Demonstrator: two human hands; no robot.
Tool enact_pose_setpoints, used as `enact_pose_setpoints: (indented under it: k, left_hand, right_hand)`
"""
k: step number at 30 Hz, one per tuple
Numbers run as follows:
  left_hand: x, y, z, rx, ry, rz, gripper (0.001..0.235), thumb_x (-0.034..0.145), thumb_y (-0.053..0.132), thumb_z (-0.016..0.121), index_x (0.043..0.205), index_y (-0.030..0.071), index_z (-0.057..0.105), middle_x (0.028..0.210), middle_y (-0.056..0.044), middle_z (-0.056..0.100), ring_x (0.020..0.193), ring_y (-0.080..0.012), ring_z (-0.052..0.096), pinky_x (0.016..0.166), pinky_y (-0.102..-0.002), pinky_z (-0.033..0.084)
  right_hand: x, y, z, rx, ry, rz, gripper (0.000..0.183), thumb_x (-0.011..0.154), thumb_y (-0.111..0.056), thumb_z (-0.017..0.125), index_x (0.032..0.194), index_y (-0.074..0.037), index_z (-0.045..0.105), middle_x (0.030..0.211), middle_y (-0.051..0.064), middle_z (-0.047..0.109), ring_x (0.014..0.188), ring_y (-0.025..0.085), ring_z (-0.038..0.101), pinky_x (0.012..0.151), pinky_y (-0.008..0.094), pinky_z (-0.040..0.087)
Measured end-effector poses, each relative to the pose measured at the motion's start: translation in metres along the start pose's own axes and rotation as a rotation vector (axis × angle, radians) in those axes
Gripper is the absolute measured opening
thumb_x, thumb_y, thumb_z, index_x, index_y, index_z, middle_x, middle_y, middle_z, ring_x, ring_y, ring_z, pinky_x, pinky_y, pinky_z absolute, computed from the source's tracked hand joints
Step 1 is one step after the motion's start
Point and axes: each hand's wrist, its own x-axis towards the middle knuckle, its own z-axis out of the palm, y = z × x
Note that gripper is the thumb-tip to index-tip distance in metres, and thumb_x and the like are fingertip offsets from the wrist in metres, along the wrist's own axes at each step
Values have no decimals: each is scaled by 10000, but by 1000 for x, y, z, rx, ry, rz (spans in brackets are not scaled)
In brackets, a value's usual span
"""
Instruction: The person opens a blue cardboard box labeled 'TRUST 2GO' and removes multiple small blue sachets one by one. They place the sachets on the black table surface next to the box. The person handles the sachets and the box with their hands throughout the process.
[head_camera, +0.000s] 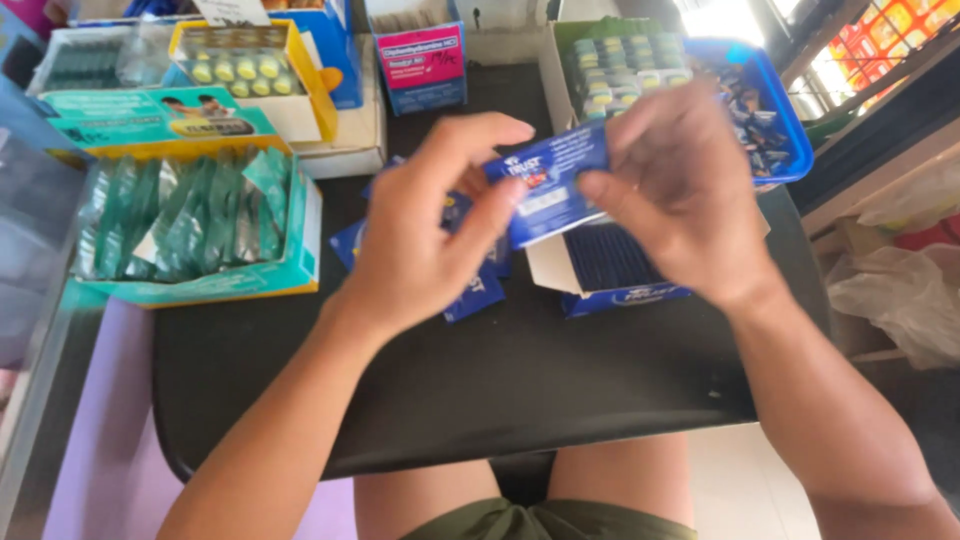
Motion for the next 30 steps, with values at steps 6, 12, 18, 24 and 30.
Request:
enact_pose_setpoints:
  k: [6,12,18,24,30]
  left_hand:
    - [13,-12,-62,-33,-208,-253,115,1026,63,677,1136,55,642,893,-72,637,772,-90,594,665,-269,501]
    - [18,-14,-77,288,-441,-580,171,934,159,678,1098,114,665,774,-111,719,691,-226,719,622,-372,524]
    - [-4,-73,-56,452,-626,-443,199,816,85,717,1014,90,739,1008,-147,775,1035,-311,732,876,-429,556]
    - [-20,-82,-36,726,-541,-349,192,759,11,717,942,70,728,1164,-182,645,1165,-380,603,922,-468,519]
    - [1,-27,-18,535,-66,-64,354,953,117,709,1262,-7,592,1105,-175,628,1104,-367,612,876,-462,511]
  right_hand:
    - [-3,-4,35,-738,-267,-200,365,887,-80,801,1226,-52,670,1209,125,647,1103,329,622,957,403,518]
    - [-8,-7,80,-1122,-439,-295,701,857,-515,683,1382,-55,630,1415,257,534,1342,466,395,1089,575,325]
    - [-14,13,97,-1402,-625,-301,719,906,-650,484,1283,-54,625,1384,150,562,1357,392,420,1131,597,270]
    - [-16,19,94,-1377,-686,-295,747,911,-655,490,1318,-40,614,1338,147,615,1264,376,501,1138,559,270]
    - [9,-16,46,-1046,-370,-312,398,887,-306,727,1174,-32,695,1253,149,697,1201,351,620,1004,463,465]
